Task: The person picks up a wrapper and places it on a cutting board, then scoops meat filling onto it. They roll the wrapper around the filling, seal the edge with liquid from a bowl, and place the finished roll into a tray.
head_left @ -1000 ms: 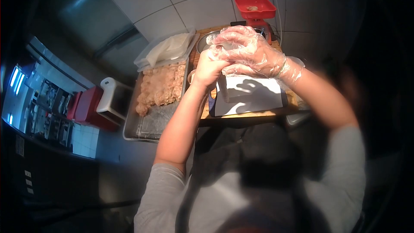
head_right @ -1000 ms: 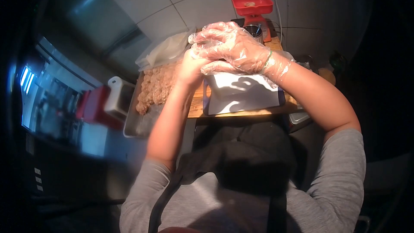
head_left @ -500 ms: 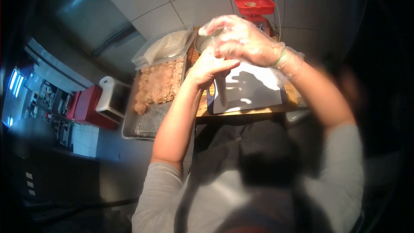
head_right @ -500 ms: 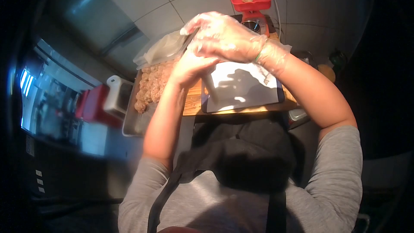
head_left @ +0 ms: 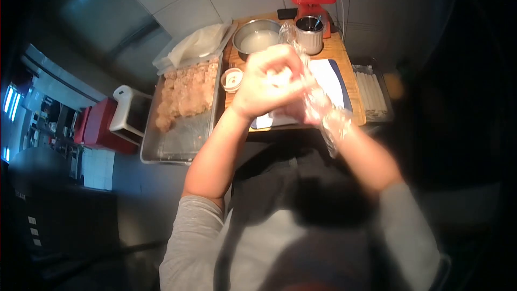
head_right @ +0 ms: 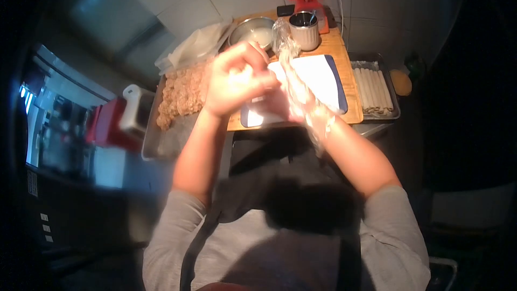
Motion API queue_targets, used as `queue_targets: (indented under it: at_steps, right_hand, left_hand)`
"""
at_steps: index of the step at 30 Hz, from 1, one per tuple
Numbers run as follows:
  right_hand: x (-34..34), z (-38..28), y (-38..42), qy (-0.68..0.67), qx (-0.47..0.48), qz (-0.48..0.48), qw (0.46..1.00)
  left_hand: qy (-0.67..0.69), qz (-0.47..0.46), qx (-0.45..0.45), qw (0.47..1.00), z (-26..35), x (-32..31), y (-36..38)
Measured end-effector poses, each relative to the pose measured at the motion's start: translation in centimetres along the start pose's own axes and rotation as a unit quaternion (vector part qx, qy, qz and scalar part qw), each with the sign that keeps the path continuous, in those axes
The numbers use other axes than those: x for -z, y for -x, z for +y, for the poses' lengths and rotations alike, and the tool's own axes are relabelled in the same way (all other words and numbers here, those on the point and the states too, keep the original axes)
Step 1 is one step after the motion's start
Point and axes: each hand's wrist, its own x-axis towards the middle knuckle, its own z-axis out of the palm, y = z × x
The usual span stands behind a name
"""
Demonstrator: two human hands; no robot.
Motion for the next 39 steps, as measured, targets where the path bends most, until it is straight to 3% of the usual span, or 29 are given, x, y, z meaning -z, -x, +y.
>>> queue_targets:
  at_steps: [2,3,4,6,8,10,12,13,15,17,18,20,21,22,24,25,27,30,33,36,39]
  right_hand:
    - [1.2,0.1,-2.8,-0.027,0.08,0.035,0.996]
    - [2.6,-0.7,-4.2,-0.032,0.038,-0.012,0.999]
    - [3.7,-1.2,-5.6,-0.035,-0.006,-0.06,0.998]
    - [2.4,-1.7,-6.1,0.159,0.073,-0.024,0.984]
    - [2.1,-1.2,-6.6,0.31,0.136,0.009,0.941]
    - [4.0,0.7,-7.3,0.415,0.193,0.04,0.888]
    - [7.0,3.6,-7.2,0.369,0.204,0.022,0.907]
    - [8.5,5.0,-7.1,0.346,0.208,0.012,0.915]
    - [9.4,4.3,-6.1,0.483,0.127,-0.002,0.867]
    - [8.3,0.9,-3.4,0.724,0.048,-0.004,0.688]
    - [6.9,-2.0,-2.8,0.753,-0.019,0.004,0.657]
    - [2.8,-6.5,-2.0,0.586,0.011,0.01,0.81]
    - [3.8,-8.4,-2.7,0.539,0.057,-0.037,0.839]
    - [0.9,-9.5,-2.4,0.56,0.104,-0.039,0.821]
    - [-4.7,-10.6,-2.2,0.77,0.152,-0.072,0.615]
    - [-5.8,-10.4,-2.7,0.793,0.161,-0.095,0.58]
    - [-7.2,-10.0,-3.8,0.831,0.179,-0.143,0.508]
    - [-8.5,-10.0,-4.8,0.845,0.139,-0.174,0.486]
    - [-8.6,-9.7,-5.2,0.829,0.128,-0.172,0.517]
    - [-9.0,-9.9,-5.2,0.843,0.126,-0.176,0.492]
    - [-9.6,-9.8,-4.8,0.847,0.147,-0.195,0.472]
  left_hand:
    - [-0.095,-0.119,-0.128,0.98,0.9,0.4,0.7]
    - [-0.068,-0.116,-0.093,0.986,1.2,0.9,1.5]
    - [-0.029,-0.074,-0.118,0.99,1.0,1.5,1.9]
    - [0.072,0.087,-0.039,0.993,-0.6,2.9,3.2]
    - [0.08,0.178,0.014,0.981,-1.3,3.8,3.3]
    - [0.01,0.201,0.082,0.976,-3.6,3.7,3.1]
    - [-0.015,0.178,0.173,0.969,-6.0,2.5,3.2]
    - [0.037,0.19,0.17,0.966,-7.1,1.3,3.1]
    - [0.081,0.189,0.174,0.963,-8.4,0.3,3.0]
    - [0.065,0.161,0.189,0.967,-8.8,0.3,2.3]
    - [0.071,0.171,0.188,0.965,-8.6,0.2,2.1]
    - [0.082,0.189,0.185,0.961,-7.5,-0.1,1.6]
    - [0.05,0.186,0.204,0.96,-7.0,-0.2,1.4]
    - [0.046,0.193,0.184,0.963,-7.0,-0.5,1.3]
    - [0.035,0.207,0.148,0.966,-7.1,-1.1,1.2]
    - [0.073,0.17,0.2,0.962,-7.8,-0.6,1.5]
    - [0.019,0.189,0.175,0.966,-7.3,-1.0,1.5]
    - [0.042,0.211,0.136,0.967,-6.6,-1.4,1.6]
    - [0.046,0.217,0.123,0.967,-6.0,-1.6,1.6]
    - [0.01,0.184,0.207,0.961,-4.2,-0.9,1.3]
    - [0.014,0.219,0.139,0.966,-5.1,-1.0,1.2]
